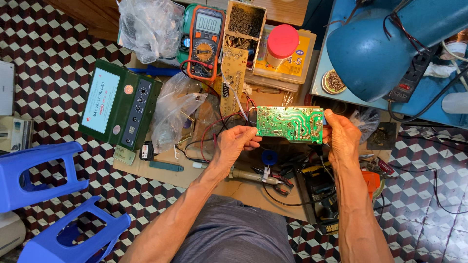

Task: The person uses a multimeter to test a circuit board, touching probes to various points on the board. They then plug a power cord into the board and observe the multimeter readings. Finally, they use a magnifying glass to inspect the board closely.

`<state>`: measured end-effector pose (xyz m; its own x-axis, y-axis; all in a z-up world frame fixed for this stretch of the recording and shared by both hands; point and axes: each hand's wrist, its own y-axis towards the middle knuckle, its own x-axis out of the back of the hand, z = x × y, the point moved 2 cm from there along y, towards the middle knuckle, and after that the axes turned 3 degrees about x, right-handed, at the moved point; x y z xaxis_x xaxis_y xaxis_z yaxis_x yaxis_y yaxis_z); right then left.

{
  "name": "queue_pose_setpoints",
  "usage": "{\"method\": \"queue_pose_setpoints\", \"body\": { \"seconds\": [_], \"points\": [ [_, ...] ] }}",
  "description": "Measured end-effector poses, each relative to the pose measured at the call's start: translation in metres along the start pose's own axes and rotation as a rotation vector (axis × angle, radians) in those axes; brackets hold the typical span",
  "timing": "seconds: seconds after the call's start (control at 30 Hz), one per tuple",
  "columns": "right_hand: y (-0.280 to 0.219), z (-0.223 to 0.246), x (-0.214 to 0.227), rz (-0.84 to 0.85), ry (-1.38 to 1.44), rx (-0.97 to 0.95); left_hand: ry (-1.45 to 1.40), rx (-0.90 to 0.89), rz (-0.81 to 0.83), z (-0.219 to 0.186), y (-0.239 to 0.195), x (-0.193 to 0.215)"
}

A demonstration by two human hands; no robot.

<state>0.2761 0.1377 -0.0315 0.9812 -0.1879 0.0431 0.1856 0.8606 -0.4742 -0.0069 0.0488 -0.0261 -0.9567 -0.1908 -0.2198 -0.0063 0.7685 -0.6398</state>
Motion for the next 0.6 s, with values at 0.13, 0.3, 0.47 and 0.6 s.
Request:
{"method": "queue_pose_setpoints", "body": {
  "seconds": [0.13, 0.3, 0.47, 0.6],
  "points": [
    [-0.0004, 0.0009, -0.0004, 0.001, 0.008, -0.004, 0.006, 0.004, -0.008, -0.0003, 0.0010, -0.0005],
    [0.0014, -0.0025, 0.0006, 0.002, 0.011, -0.004, -0.012, 0.010, 0.002, 0.0004, 0.0018, -0.0011],
    [0.0025, -0.0075, 0.0017, 0.011, 0.026, 0.006, -0.076, 0.010, 0.002, 0.0031, 0.0026, -0.0035],
    [-0.0029, -0.0072, 0.0042, 0.019, 0.068, 0.001, -0.087, 0.002, -0.018, 0.0049, 0.0053, -0.0048]
  ]
}}
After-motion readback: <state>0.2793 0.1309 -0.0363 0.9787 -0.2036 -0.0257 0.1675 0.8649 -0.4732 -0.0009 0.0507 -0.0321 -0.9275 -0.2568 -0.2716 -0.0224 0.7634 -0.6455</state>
